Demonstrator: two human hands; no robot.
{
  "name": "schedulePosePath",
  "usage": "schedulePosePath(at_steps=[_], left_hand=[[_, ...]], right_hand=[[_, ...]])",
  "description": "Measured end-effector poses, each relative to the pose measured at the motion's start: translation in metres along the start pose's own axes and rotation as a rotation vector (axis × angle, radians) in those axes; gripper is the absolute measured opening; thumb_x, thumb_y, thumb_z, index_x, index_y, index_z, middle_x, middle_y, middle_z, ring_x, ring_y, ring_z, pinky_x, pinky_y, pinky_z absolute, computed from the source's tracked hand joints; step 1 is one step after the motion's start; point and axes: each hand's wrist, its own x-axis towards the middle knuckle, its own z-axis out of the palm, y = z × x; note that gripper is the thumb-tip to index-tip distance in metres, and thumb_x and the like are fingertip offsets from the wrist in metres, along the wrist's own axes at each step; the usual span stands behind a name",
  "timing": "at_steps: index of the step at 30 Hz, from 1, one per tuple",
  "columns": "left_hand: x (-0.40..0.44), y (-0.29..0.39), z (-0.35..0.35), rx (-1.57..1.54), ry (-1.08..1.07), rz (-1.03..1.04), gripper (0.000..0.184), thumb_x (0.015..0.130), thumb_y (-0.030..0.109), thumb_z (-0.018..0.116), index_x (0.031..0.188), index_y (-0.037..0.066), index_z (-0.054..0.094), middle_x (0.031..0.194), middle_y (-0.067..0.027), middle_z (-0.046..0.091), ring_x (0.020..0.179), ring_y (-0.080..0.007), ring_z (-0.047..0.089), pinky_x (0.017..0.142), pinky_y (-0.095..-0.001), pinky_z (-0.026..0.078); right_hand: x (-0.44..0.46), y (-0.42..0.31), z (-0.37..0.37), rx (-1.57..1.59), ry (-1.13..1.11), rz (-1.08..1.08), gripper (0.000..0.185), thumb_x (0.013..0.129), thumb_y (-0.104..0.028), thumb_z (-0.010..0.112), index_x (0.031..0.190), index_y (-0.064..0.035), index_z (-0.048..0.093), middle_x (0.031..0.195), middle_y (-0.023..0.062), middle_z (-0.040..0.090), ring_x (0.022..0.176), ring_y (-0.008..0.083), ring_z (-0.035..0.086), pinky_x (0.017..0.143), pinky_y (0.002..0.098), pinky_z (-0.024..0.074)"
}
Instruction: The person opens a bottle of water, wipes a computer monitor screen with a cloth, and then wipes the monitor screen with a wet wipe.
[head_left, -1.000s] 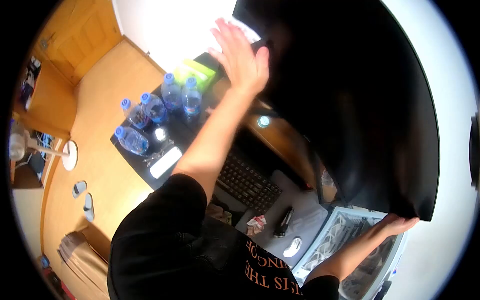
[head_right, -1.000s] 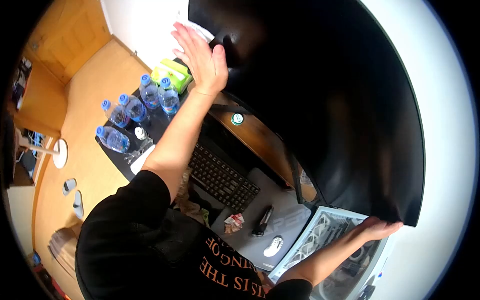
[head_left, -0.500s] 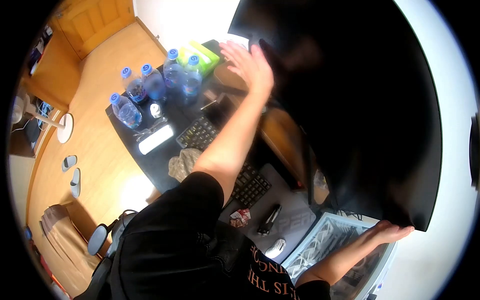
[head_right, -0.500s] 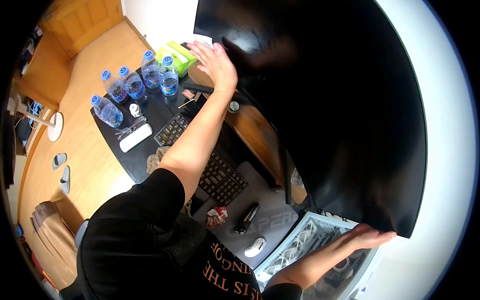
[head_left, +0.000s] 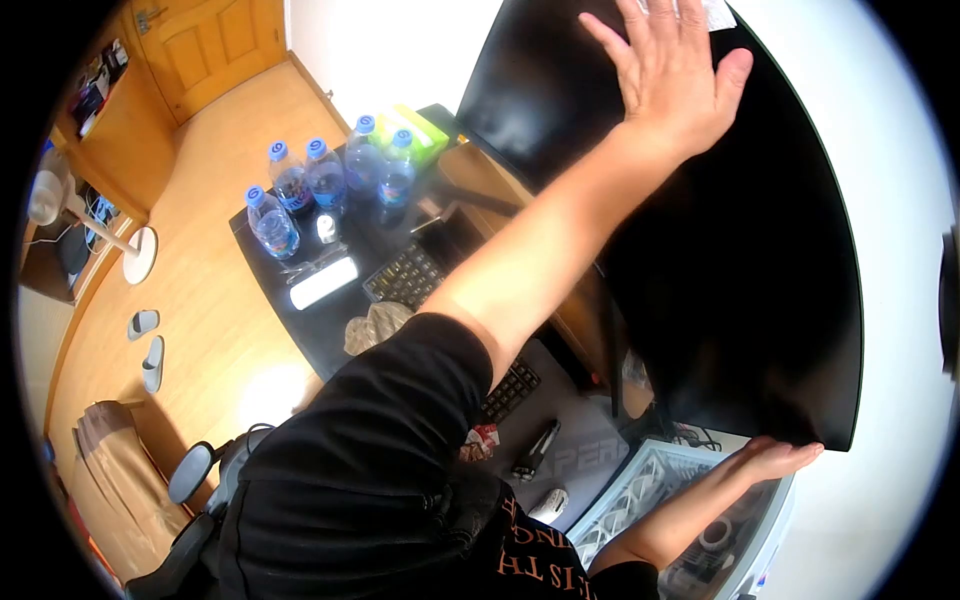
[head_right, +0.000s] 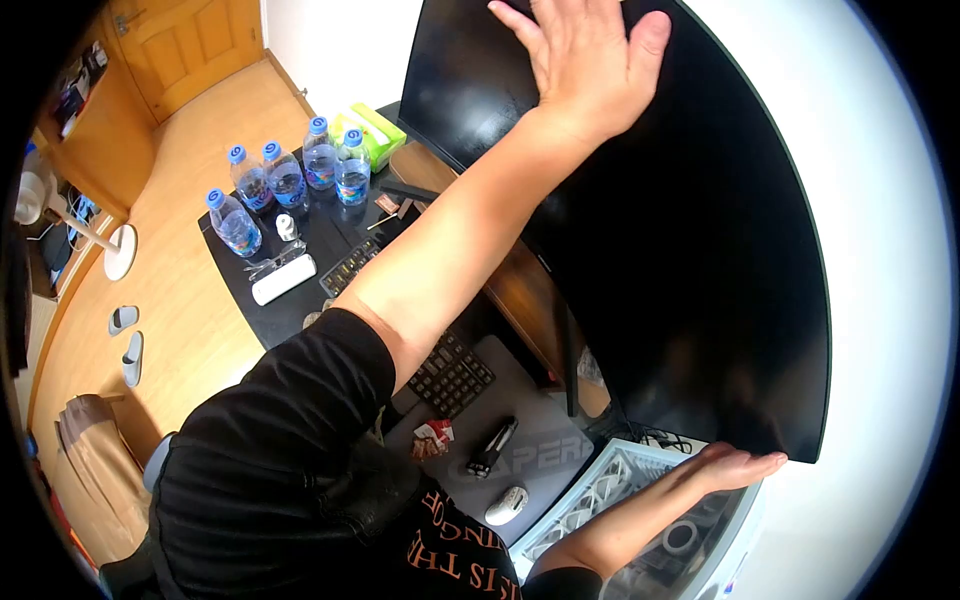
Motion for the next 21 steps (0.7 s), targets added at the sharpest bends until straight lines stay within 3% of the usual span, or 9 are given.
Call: schedulePosePath(at_steps=[2, 7, 10, 11, 15, 18, 21], left_hand=[[0.001, 0.0, -0.003, -0.001, -0.026, 0.016, 0.078, 0.092, 0.041, 0.047, 0.147, -0.003, 0.012, 0.155, -0.0223, 0.0, 0.14, -0.0477, -0.003, 0.101, -0.0727, 0.002], [-0.024, -0.023, -0.01, 0.018, -0.124, 0.019, 0.077, 0.092, 0.038, 0.048, 0.146, -0.005, 0.014, 0.155, -0.0216, 0.001, 0.14, -0.0484, -0.002, 0.101, -0.0729, 0.003], [-0.063, -0.058, 0.011, 0.023, -0.049, -0.019, 0.081, 0.085, 0.035, 0.057, 0.145, -0.006, 0.02, 0.155, -0.024, -0.004, 0.141, -0.0478, -0.007, 0.102, -0.0695, -0.008], [-0.076, -0.065, 0.006, 0.108, -0.1, -0.066, 0.082, 0.089, 0.035, 0.049, 0.147, -0.004, 0.007, 0.154, -0.0254, -0.003, 0.14, -0.0479, -0.008, 0.104, -0.0679, -0.003], [-0.147, -0.116, 0.013, 0.093, -0.206, -0.421, 0.082, 0.092, 0.041, 0.042, 0.147, -0.003, 0.0, 0.154, -0.0235, -0.008, 0.142, -0.0434, -0.008, 0.105, -0.0671, -0.001], [-0.18, -0.13, 0.013, 0.059, -0.219, -0.522, 0.082, 0.094, 0.05, 0.031, 0.148, 0.0, -0.007, 0.154, -0.0223, -0.012, 0.142, -0.0415, -0.009, 0.106, -0.0662, -0.001], [-0.188, -0.13, 0.014, 0.051, -0.214, -0.581, 0.081, 0.094, 0.046, 0.034, 0.148, 0.001, -0.007, 0.154, -0.0227, -0.012, 0.142, -0.0412, -0.01, 0.107, -0.064, -0.001]], right_hand=[[-0.004, -0.004, 0.004, 0.003, -0.004, -0.014, 0.046, 0.099, -0.031, 0.035, 0.118, 0.0088, 0.046, 0.114, 0.0206, 0.052, 0.1, 0.0303, 0.056, 0.089, 0.04, 0.051], [-0.004, -0.005, 0.006, 0.014, 0.007, -0.034, 0.044, 0.099, -0.03, 0.035, 0.115, 0.0092, 0.047, 0.112, 0.0205, 0.052, 0.097, 0.0296, 0.056, 0.087, 0.0393, 0.0514], [-0.004, -0.005, 0.008, 0.011, 0.012, -0.041, 0.043, 0.099, -0.03, 0.036, 0.114, 0.0094, 0.047, 0.111, 0.0203, 0.053, 0.096, 0.0292, 0.057, 0.087, 0.039, 0.0514], [-0.004, -0.004, 0.007, 0.006, 0.0, -0.045, 0.044, 0.099, -0.03, 0.036, 0.115, 0.0095, 0.047, 0.112, 0.0203, 0.053, 0.096, 0.0292, 0.057, 0.087, 0.0389, 0.0514], [-0.002, 0.0, 0.005, 0.02, 0.017, -0.046, 0.045, 0.099, -0.031, 0.036, 0.116, 0.0098, 0.048, 0.113, 0.0209, 0.054, 0.097, 0.0305, 0.058, 0.088, 0.0387, 0.0517], [0.001, 0.003, 0.001, 0.005, 0.007, -0.069, 0.046, 0.099, -0.031, 0.036, 0.117, 0.0094, 0.047, 0.115, 0.0216, 0.054, 0.098, 0.0319, 0.059, 0.089, 0.0402, 0.052], [0.0, 0.002, -0.001, 0.051, -0.025, -0.015, 0.047, 0.099, -0.032, 0.036, 0.117, 0.0088, 0.047, 0.114, 0.0217, 0.054, 0.099, 0.0324, 0.059, 0.09, 0.0421, 0.0522]])
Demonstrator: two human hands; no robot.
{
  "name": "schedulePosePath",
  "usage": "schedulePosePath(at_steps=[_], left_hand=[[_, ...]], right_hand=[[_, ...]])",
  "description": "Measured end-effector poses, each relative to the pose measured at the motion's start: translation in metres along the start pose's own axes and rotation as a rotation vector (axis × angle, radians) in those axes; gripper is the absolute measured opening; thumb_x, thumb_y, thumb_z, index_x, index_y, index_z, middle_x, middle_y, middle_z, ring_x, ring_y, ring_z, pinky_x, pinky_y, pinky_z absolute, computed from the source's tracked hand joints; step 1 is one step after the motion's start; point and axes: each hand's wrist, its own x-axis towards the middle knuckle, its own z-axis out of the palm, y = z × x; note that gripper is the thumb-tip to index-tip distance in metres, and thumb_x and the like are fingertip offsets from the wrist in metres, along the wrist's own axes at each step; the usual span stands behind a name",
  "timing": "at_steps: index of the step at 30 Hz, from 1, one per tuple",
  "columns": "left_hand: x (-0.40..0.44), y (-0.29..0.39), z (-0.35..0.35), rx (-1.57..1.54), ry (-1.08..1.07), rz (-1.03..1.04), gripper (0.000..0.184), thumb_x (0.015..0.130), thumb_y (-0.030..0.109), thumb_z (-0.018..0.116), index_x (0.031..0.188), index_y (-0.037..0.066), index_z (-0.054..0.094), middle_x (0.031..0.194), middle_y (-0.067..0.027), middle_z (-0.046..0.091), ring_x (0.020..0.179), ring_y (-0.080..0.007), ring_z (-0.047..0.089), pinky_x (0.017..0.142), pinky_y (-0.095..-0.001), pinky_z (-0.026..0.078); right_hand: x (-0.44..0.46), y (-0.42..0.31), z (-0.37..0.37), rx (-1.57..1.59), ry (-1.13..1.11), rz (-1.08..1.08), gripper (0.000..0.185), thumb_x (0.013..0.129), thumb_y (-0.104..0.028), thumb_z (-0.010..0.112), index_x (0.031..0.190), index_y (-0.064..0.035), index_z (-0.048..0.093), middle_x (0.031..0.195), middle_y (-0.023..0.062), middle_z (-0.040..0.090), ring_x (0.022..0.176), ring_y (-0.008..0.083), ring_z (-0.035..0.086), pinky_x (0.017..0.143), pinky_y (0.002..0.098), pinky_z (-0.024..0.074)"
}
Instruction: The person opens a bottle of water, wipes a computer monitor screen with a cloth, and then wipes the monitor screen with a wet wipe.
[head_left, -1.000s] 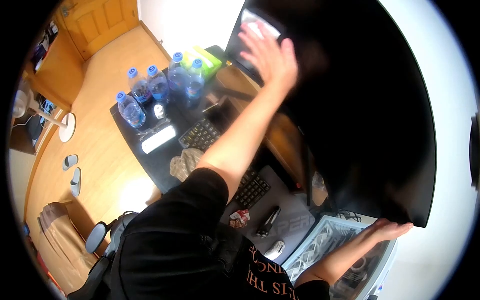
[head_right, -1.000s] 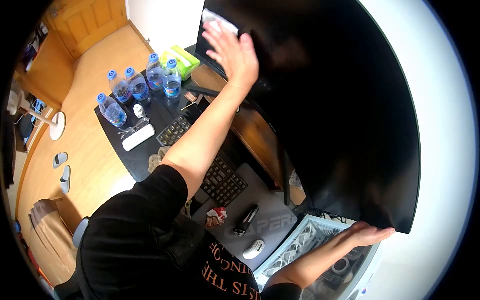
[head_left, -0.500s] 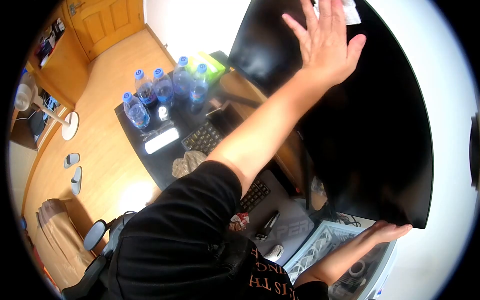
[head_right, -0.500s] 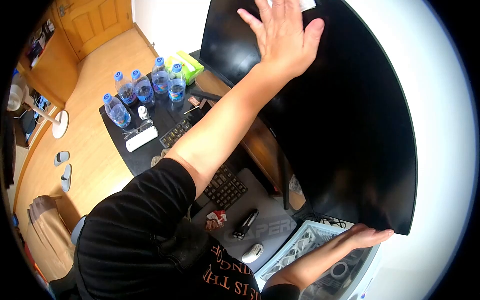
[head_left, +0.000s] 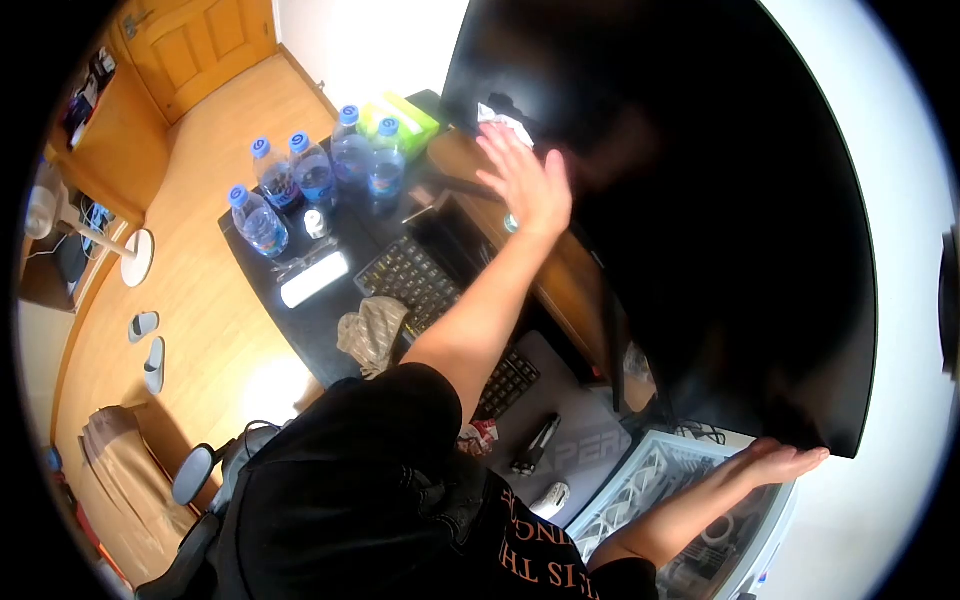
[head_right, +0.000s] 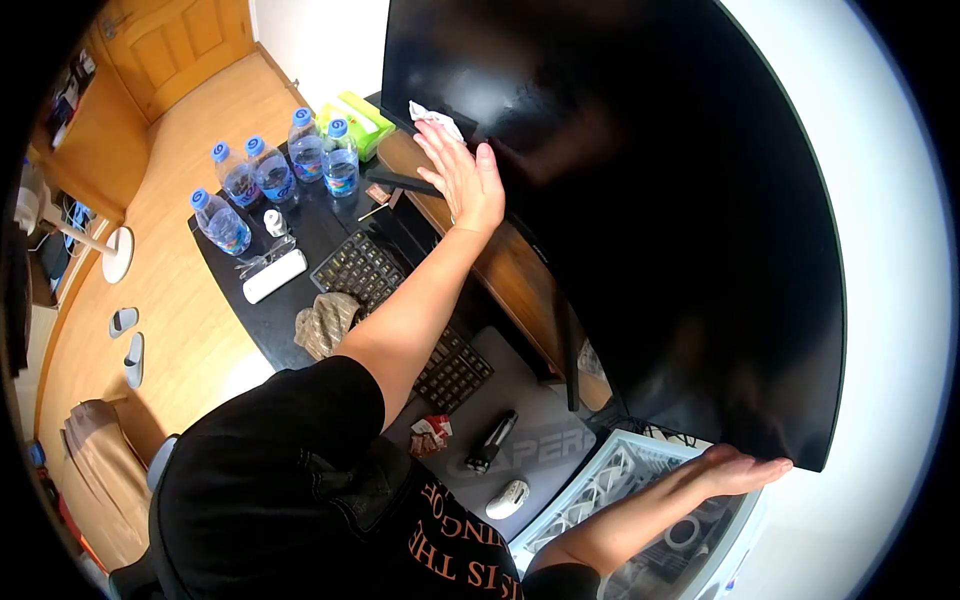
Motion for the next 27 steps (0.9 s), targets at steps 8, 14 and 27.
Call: schedulePosePath(at_steps=[8, 14, 27], left_hand=[[0.009, 0.065, -0.003, -0.093, 0.09, 0.248, 0.079, 0.092, 0.037, 0.044, 0.148, -0.001, 0.003, 0.151, -0.0315, -0.011, 0.14, -0.0473, -0.011, 0.108, -0.0616, -0.001], [0.029, 0.165, -0.014, -0.125, 0.225, 0.605, 0.081, 0.088, 0.03, 0.052, 0.146, -0.005, 0.008, 0.15, -0.0334, -0.006, 0.138, -0.0538, -0.006, 0.105, -0.0668, -0.001], [0.007, 0.175, -0.016, -0.048, 0.142, 0.758, 0.084, 0.084, 0.032, 0.06, 0.144, -0.008, 0.016, 0.152, -0.0312, 0.001, 0.139, -0.0511, -0.003, 0.104, -0.0688, -0.003]], right_hand=[[0.0, -0.002, 0.001, -0.025, 0.036, -0.003, 0.044, 0.099, -0.032, 0.037, 0.117, 0.0065, 0.048, 0.114, 0.0191, 0.054, 0.099, 0.0288, 0.058, 0.089, 0.0394, 0.0519], [0.002, 0.001, 0.001, -0.037, 0.091, -0.011, 0.044, 0.099, -0.029, 0.038, 0.123, 0.0073, 0.046, 0.12, 0.0198, 0.051, 0.106, 0.0283, 0.054, 0.093, 0.0367, 0.0474], [-0.003, -0.004, 0.003, -0.293, 0.109, -0.132, 0.048, 0.099, -0.026, 0.036, 0.123, 0.014, 0.045, 0.128, 0.0235, 0.047, 0.114, 0.0297, 0.05, 0.099, 0.0354, 0.0414]])
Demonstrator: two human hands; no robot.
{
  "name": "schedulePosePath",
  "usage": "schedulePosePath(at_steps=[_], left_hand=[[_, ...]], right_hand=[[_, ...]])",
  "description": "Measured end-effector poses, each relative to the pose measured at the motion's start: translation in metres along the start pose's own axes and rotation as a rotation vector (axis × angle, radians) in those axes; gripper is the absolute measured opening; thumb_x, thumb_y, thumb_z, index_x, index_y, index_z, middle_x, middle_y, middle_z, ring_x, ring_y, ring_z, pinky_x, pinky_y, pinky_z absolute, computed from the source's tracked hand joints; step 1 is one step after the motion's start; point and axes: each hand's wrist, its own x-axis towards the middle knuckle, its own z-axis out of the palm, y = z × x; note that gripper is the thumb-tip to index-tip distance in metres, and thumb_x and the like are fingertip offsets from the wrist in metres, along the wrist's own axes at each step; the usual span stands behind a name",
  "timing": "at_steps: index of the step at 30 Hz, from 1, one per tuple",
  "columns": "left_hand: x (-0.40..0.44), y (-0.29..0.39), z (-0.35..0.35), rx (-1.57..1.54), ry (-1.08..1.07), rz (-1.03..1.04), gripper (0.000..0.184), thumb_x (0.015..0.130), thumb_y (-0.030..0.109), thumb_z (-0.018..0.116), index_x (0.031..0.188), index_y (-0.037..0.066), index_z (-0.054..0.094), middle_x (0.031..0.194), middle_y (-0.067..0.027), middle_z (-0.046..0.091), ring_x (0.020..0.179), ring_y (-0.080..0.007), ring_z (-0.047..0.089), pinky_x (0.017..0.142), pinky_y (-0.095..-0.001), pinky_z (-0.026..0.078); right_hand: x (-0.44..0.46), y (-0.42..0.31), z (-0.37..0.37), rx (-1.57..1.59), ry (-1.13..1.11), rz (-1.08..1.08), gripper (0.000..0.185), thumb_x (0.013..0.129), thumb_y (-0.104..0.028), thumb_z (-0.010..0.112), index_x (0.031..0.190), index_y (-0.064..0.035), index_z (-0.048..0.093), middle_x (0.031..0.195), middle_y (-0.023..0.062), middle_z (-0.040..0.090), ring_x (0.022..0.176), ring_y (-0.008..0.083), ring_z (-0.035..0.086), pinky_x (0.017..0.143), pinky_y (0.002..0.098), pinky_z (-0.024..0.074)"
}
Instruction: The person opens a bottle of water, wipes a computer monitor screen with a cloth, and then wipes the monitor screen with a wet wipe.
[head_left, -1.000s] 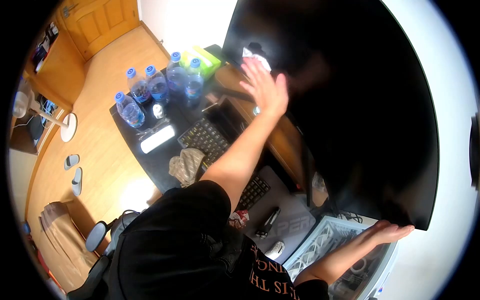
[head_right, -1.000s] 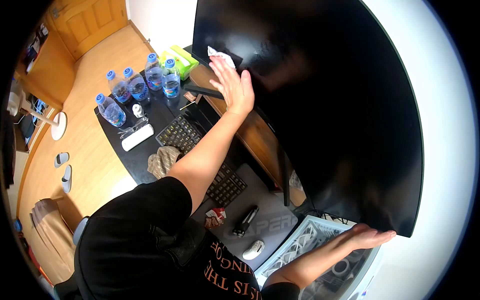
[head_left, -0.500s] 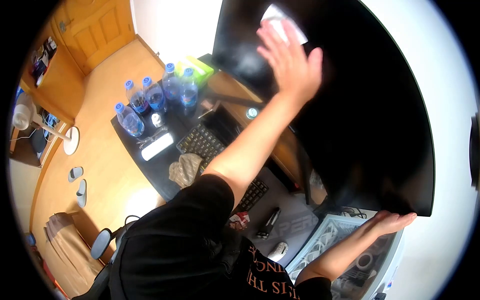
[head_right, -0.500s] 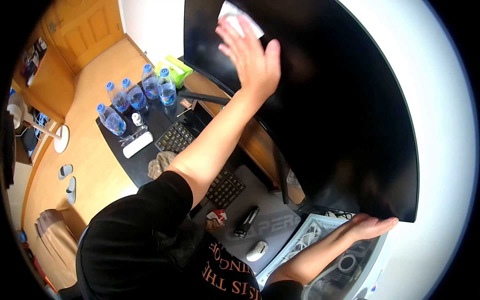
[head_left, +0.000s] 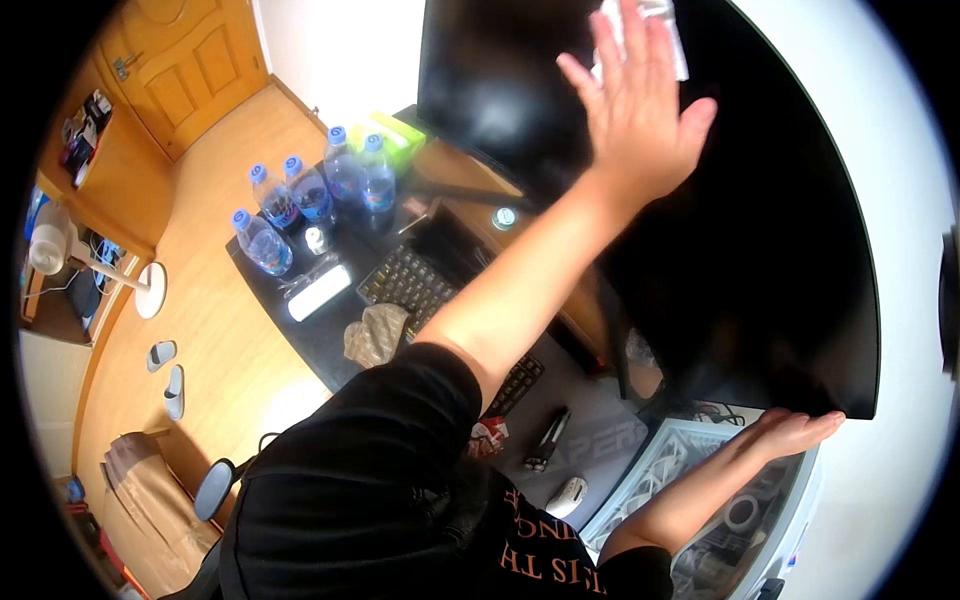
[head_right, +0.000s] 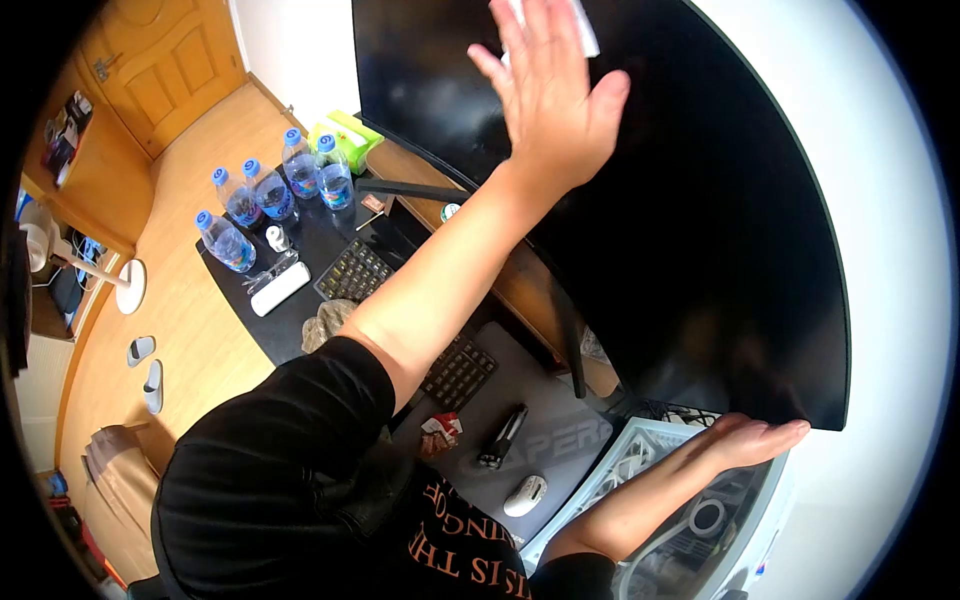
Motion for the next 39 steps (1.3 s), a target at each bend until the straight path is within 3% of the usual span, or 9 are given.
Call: schedulePosePath(at_steps=[5, 7, 13, 19, 24, 33, 34, 35, 39], left_hand=[[-0.061, -0.036, 0.005, 0.065, -0.17, -0.285, 0.089, 0.078, 0.017, 0.061, 0.144, -0.009, 0.007, 0.151, -0.0313, -0.006, 0.14, -0.0486, -0.009, 0.108, -0.0631, -0.002], [-0.088, -0.05, 0.004, 0.07, -0.25, -0.418, 0.088, 0.083, 0.023, 0.056, 0.145, -0.007, 0.003, 0.152, -0.0298, -0.009, 0.14, -0.047, -0.011, 0.108, -0.0621, -0.002], [-0.141, -0.069, 0.01, -0.05, -0.159, -0.643, 0.082, 0.094, 0.049, 0.033, 0.148, 0.001, -0.004, 0.154, -0.0216, -0.013, 0.143, -0.0391, -0.012, 0.109, -0.0598, -0.002], [-0.116, -0.043, 0.02, -0.164, -0.001, -0.797, 0.076, 0.096, 0.044, 0.032, 0.148, 0.002, -0.005, 0.155, -0.0207, -0.014, 0.143, -0.0374, -0.013, 0.112, -0.0539, -0.004], [-0.083, -0.025, 0.019, -0.133, -0.016, -0.744, 0.074, 0.096, 0.035, 0.036, 0.148, 0.001, -0.005, 0.154, -0.022, -0.013, 0.142, -0.0394, -0.015, 0.112, -0.0541, -0.005], [0.028, 0.025, 0.008, -0.151, 0.086, -0.333, 0.071, 0.099, 0.04, 0.032, 0.148, -0.001, 0.002, 0.153, -0.0261, -0.01, 0.141, -0.0415, -0.014, 0.111, -0.0571, -0.005], [0.032, 0.032, 0.015, -0.132, 0.158, -0.232, 0.073, 0.095, 0.035, 0.042, 0.146, -0.005, 0.008, 0.152, -0.03, -0.004, 0.141, -0.0466, -0.008, 0.109, -0.0608, -0.001], [0.044, 0.052, 0.004, -0.095, 0.062, -0.303, 0.077, 0.094, 0.037, 0.044, 0.146, -0.007, 0.009, 0.152, -0.0293, 0.002, 0.14, -0.0475, -0.002, 0.107, -0.0645, 0.001], [0.04, 0.089, 0.0, -0.104, -0.015, -0.096, 0.076, 0.094, 0.037, 0.044, 0.143, -0.011, 0.011, 0.15, -0.0345, 0.003, 0.139, -0.0509, -0.001, 0.108, -0.0631, 0.002]], right_hand=[[0.001, 0.005, 0.001, 0.173, -0.041, 0.048, 0.038, 0.098, -0.025, 0.035, 0.111, 0.0076, 0.05, 0.112, 0.0187, 0.052, 0.099, 0.0258, 0.055, 0.089, 0.0334, 0.0483], [0.001, 0.003, 0.002, 0.213, -0.062, 0.07, 0.035, 0.098, -0.024, 0.035, 0.107, 0.0054, 0.05, 0.108, 0.0172, 0.052, 0.096, 0.0249, 0.055, 0.087, 0.0332, 0.0488], [-0.002, -0.003, 0.006, 0.201, 0.017, 0.096, 0.04, 0.098, -0.027, 0.037, 0.115, 0.0073, 0.048, 0.113, 0.0184, 0.053, 0.099, 0.0265, 0.055, 0.09, 0.0344, 0.0478], [0.009, 0.022, -0.008, 0.212, -0.054, 0.069, 0.045, 0.099, -0.027, 0.035, 0.124, 0.0108, 0.042, 0.123, 0.021, 0.048, 0.107, 0.0291, 0.053, 0.097, 0.0355, 0.0449], [0.007, 0.017, -0.008, 0.16, -0.035, 0.067, 0.045, 0.1, -0.027, 0.037, 0.121, 0.0125, 0.044, 0.12, 0.0211, 0.05, 0.107, 0.0273, 0.052, 0.096, 0.0331, 0.0434], [0.006, 0.016, -0.007, 0.183, 0.025, 0.116, 0.04, 0.1, -0.028, 0.04, 0.115, 0.0077, 0.05, 0.113, 0.0158, 0.053, 0.1, 0.0234, 0.051, 0.094, 0.0314, 0.0407], [0.007, 0.017, -0.007, 0.175, 0.024, 0.104, 0.039, 0.1, -0.027, 0.04, 0.115, 0.0077, 0.05, 0.112, 0.0158, 0.053, 0.1, 0.0235, 0.051, 0.094, 0.0316, 0.0404], [0.007, 0.018, -0.008, 0.167, 0.021, 0.091, 0.039, 0.1, -0.027, 0.04, 0.115, 0.0076, 0.05, 0.112, 0.0158, 0.053, 0.1, 0.0235, 0.051, 0.094, 0.0318, 0.0401], [0.006, 0.018, -0.008, 0.087, 0.011, 0.052, 0.039, 0.099, -0.026, 0.04, 0.115, 0.0082, 0.05, 0.112, 0.0163, 0.053, 0.101, 0.0246, 0.051, 0.095, 0.0323, 0.0396]])
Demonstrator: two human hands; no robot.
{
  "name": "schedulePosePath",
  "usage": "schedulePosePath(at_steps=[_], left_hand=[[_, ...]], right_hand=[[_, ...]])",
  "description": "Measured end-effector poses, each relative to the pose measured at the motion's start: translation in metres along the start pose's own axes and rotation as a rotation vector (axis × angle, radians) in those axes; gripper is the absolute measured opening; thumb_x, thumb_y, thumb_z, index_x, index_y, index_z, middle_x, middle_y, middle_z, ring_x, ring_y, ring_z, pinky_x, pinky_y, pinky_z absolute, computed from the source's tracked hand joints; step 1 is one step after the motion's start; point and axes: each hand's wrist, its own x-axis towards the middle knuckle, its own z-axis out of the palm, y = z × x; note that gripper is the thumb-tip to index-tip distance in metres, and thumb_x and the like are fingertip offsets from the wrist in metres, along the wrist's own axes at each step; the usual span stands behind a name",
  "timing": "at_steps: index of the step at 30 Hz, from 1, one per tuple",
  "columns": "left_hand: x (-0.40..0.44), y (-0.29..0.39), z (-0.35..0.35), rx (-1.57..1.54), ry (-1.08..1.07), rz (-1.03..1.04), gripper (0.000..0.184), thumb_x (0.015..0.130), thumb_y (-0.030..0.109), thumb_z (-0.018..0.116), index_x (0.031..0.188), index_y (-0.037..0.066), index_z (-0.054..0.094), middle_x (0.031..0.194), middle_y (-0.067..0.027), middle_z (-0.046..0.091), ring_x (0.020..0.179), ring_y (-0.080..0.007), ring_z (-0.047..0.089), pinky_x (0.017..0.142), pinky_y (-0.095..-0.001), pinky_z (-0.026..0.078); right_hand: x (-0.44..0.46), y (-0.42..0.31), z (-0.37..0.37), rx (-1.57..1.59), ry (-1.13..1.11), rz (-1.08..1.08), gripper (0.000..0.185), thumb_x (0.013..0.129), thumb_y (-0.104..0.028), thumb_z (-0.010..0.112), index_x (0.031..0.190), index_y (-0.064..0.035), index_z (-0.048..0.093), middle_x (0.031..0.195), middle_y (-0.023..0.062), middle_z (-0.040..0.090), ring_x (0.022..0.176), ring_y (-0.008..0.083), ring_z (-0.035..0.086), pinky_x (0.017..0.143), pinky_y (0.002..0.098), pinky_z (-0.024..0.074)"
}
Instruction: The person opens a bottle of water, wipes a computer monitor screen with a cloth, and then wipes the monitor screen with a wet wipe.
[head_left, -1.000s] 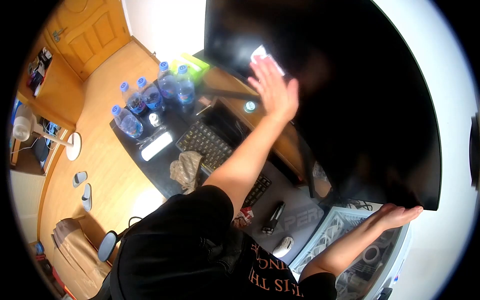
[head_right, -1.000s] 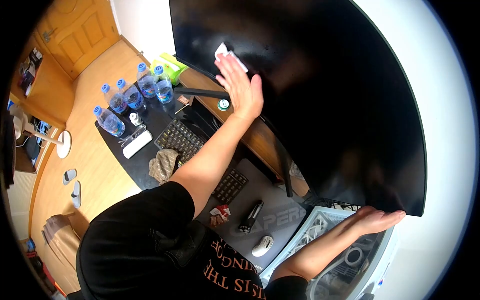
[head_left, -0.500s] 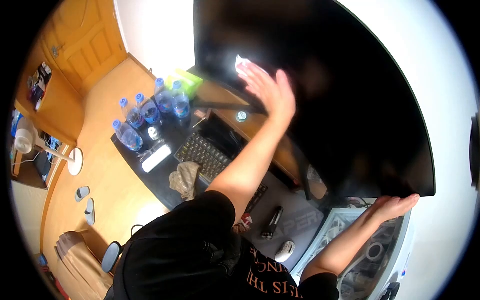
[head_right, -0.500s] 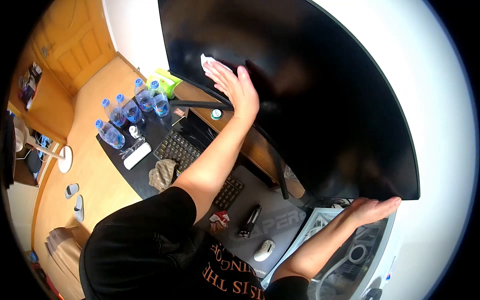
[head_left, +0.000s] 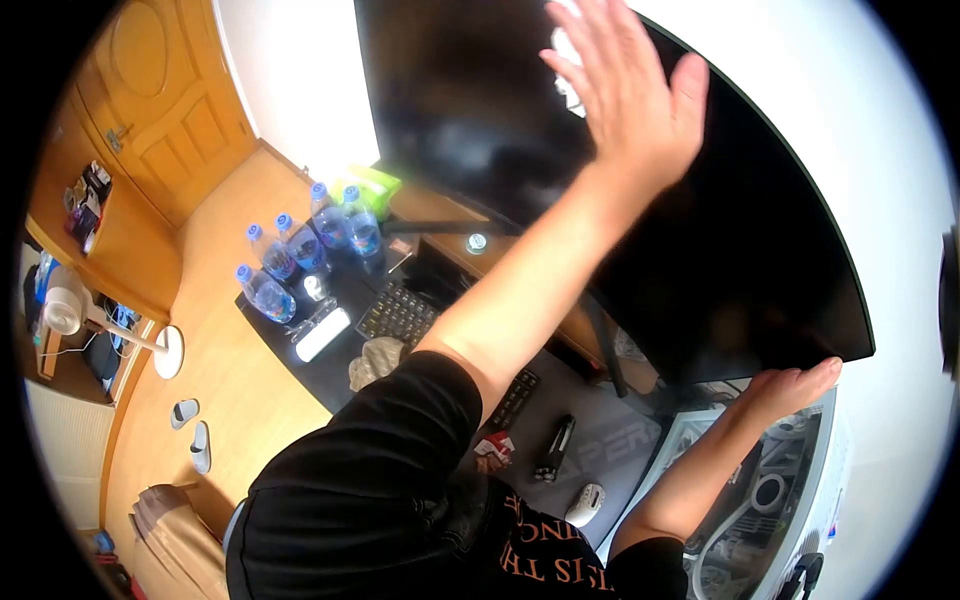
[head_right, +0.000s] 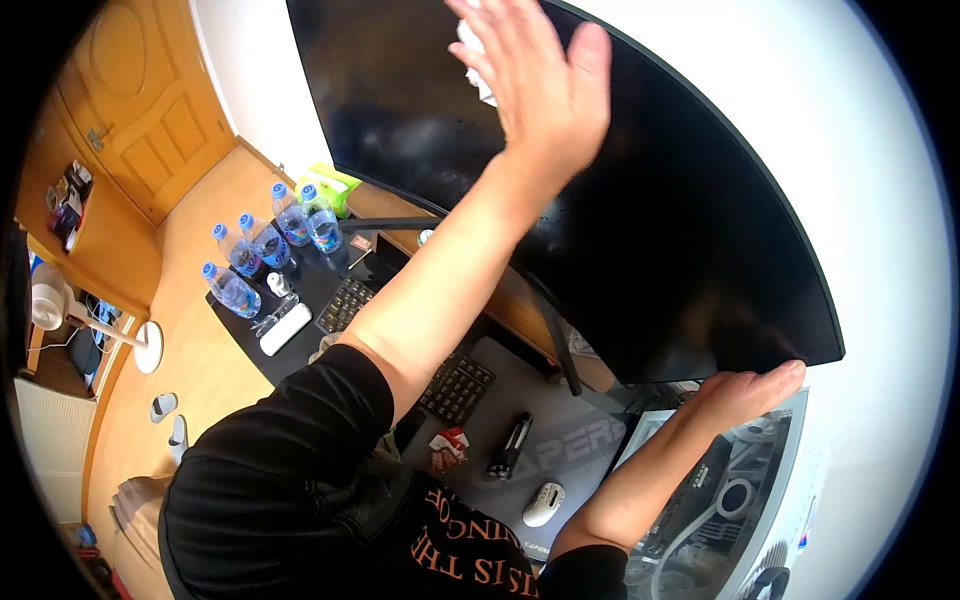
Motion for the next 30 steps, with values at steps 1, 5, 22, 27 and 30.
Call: schedulePosePath(at_steps=[1, 5, 22, 27, 30], left_hand=[[-0.007, 0.004, -0.003, -0.045, -0.026, 0.054, 0.076, 0.093, 0.036, 0.045, 0.143, -0.011, 0.013, 0.149, -0.0355, 0.005, 0.139, -0.0519, 0.001, 0.108, -0.0629, 0.003], [-0.038, -0.011, 0.006, -0.086, -0.062, 0.247, 0.081, 0.084, 0.035, 0.058, 0.14, -0.012, 0.023, 0.15, -0.0337, 0.01, 0.139, -0.0514, 0.006, 0.107, -0.0648, 0.003], [-0.206, -0.133, -0.023, -0.037, -0.552, -0.108, 0.081, 0.086, 0.024, 0.055, 0.144, -0.01, 0.01, 0.149, -0.0364, 0.002, 0.139, -0.0508, 0.001, 0.114, -0.0519, 0.005], [-0.227, -0.147, -0.019, -0.173, -0.379, -0.11, 0.077, 0.089, 0.023, 0.052, 0.145, -0.008, 0.01, 0.151, -0.0331, -0.001, 0.14, -0.0483, -0.001, 0.114, -0.0497, 0.004], [-0.193, -0.115, -0.012, -0.212, -0.301, -0.05, 0.072, 0.092, 0.02, 0.046, 0.145, -0.009, 0.007, 0.151, -0.0317, -0.003, 0.141, -0.0454, -0.005, 0.114, -0.0492, 0.0]], right_hand=[[0.0, 0.002, -0.001, 0.021, 0.0, 0.002, 0.039, 0.099, -0.026, 0.04, 0.115, 0.0084, 0.05, 0.112, 0.0165, 0.053, 0.101, 0.0248, 0.051, 0.095, 0.0323, 0.0396], [0.001, 0.003, 0.0, 0.092, 0.002, 0.01, 0.034, 0.099, -0.025, 0.039, 0.109, 0.006, 0.049, 0.105, 0.0138, 0.051, 0.095, 0.0223, 0.05, 0.09, 0.0318, 0.0404], [0.0, 0.001, 0.001, 0.138, -0.036, 0.026, 0.034, 0.1, -0.026, 0.038, 0.109, 0.0057, 0.048, 0.102, 0.0138, 0.052, 0.092, 0.0217, 0.051, 0.087, 0.0322, 0.0421], [0.003, 0.011, -0.006, 0.107, -0.053, -0.006, 0.033, 0.099, -0.025, 0.039, 0.107, 0.0055, 0.049, 0.101, 0.013, 0.052, 0.092, 0.0218, 0.051, 0.087, 0.0307, 0.0414], [0.001, 0.01, -0.006, -0.086, -0.032, -0.08, 0.032, 0.099, -0.025, 0.038, 0.106, 0.0045, 0.049, 0.101, 0.0119, 0.051, 0.093, 0.0216, 0.05, 0.087, 0.0302, 0.0402]])
